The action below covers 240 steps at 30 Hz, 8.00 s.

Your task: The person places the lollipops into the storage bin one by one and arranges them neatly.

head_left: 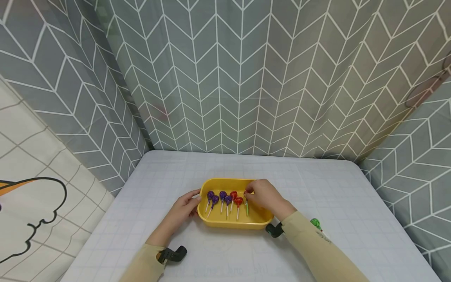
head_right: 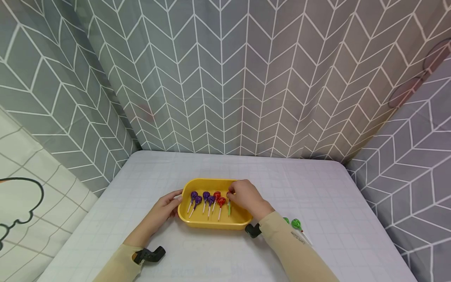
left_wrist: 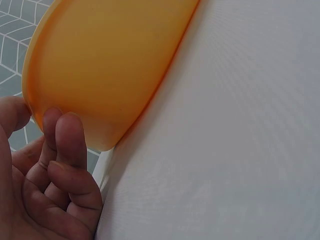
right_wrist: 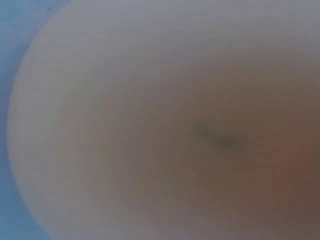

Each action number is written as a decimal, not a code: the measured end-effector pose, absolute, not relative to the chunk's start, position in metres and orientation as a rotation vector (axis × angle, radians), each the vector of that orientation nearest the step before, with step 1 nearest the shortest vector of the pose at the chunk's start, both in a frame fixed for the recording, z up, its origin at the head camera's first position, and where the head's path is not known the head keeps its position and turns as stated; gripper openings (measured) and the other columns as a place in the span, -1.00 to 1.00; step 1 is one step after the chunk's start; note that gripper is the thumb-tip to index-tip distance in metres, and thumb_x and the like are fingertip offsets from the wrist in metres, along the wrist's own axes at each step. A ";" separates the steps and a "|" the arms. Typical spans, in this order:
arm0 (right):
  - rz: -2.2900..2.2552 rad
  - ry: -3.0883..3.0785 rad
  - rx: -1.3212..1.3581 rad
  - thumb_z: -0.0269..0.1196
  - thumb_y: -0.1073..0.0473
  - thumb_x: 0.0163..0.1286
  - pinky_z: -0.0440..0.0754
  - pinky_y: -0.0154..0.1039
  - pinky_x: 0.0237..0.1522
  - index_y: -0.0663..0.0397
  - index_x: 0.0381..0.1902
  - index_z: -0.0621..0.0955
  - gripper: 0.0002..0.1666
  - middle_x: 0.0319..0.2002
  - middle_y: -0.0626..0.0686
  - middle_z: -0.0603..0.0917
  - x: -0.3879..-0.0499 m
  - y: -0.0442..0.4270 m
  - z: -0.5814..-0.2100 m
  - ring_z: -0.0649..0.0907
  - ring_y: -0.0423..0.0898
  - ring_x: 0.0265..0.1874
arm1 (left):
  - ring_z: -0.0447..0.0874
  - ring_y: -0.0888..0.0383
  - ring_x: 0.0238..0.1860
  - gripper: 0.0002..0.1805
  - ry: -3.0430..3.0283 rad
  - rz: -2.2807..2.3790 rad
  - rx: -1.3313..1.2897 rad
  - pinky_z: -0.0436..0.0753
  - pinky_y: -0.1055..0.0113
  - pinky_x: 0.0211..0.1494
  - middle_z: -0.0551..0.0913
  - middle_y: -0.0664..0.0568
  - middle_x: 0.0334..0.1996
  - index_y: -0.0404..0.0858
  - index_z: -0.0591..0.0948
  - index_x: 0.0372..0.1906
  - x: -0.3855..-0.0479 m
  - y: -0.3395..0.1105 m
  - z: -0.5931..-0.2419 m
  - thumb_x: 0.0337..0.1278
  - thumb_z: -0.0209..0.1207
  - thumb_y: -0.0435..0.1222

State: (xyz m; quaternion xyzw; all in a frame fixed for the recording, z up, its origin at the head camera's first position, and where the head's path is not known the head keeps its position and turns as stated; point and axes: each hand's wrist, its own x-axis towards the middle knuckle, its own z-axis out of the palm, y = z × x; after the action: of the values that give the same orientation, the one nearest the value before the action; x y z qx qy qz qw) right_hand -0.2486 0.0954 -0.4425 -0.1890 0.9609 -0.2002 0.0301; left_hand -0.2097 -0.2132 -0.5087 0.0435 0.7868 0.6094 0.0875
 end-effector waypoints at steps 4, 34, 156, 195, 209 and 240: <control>-0.607 2.966 -0.588 0.39 0.10 0.30 0.63 -0.14 -0.06 0.07 -0.27 0.77 -0.83 -0.35 -0.08 0.72 -0.249 0.092 -0.440 0.65 -0.09 -0.27 | 0.56 0.00 -0.42 -0.44 2.340 1.822 0.131 0.54 0.27 -0.39 0.67 -0.09 -0.37 -0.06 0.45 0.37 -0.210 -0.214 -0.509 0.38 0.11 0.07; -0.488 2.982 -0.622 0.39 0.09 0.31 0.62 -0.15 -0.14 0.09 -0.28 0.76 -0.82 -0.39 -0.07 0.71 -0.251 0.085 -0.448 0.59 -0.14 -0.42 | 0.56 0.00 -0.42 -0.45 2.345 1.815 0.134 0.55 0.27 -0.39 0.67 -0.08 -0.38 -0.07 0.43 0.38 -0.209 -0.213 -0.509 0.41 0.09 0.05; -1.080 2.962 -0.340 0.37 0.00 0.33 0.54 -0.10 -0.12 0.03 0.03 0.70 -0.63 -0.13 -0.14 0.72 -0.200 0.253 -0.448 0.58 -0.08 -0.13 | 0.55 0.00 -0.41 -0.42 2.341 1.809 0.119 0.55 0.27 -0.37 0.67 -0.08 -0.34 -0.04 0.44 0.38 -0.207 -0.214 -0.505 0.36 0.13 0.08; -1.059 2.806 -0.273 0.39 -0.13 0.27 0.55 0.04 0.04 -0.04 0.08 0.68 -0.50 0.03 -0.04 0.68 -0.175 0.280 -0.472 0.58 0.06 0.09 | 0.57 0.02 -0.43 -0.43 2.342 1.813 0.145 0.56 0.27 -0.38 0.67 -0.10 -0.38 -0.07 0.42 0.39 -0.208 -0.215 -0.505 0.39 0.11 0.05; -1.048 2.775 -0.303 0.41 -0.12 0.24 0.49 0.11 0.10 -0.05 0.06 0.69 -0.51 -0.01 -0.09 0.69 -0.171 0.284 -0.476 0.56 0.10 0.13 | 0.56 0.01 -0.41 -0.39 2.319 1.827 0.114 0.55 0.27 -0.37 0.67 -0.09 -0.32 -0.04 0.44 0.38 -0.207 -0.214 -0.506 0.33 0.14 0.11; -1.000 2.806 -0.344 0.45 -0.12 0.18 0.51 0.12 0.08 -0.11 -0.06 0.73 -0.59 -0.08 -0.11 0.70 -0.173 0.286 -0.480 0.61 0.03 0.02 | 0.57 0.00 -0.40 -0.38 2.301 1.841 0.137 0.56 0.26 -0.35 0.68 -0.10 -0.31 -0.05 0.43 0.39 -0.209 -0.215 -0.507 0.34 0.13 0.12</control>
State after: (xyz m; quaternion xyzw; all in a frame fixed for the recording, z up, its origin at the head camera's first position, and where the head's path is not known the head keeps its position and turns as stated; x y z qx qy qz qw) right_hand -0.1725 0.2860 -0.4803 -0.1145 0.9333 -0.3327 0.0714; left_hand -0.2094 -0.2152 -0.5066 0.0461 0.7764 0.6213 0.0956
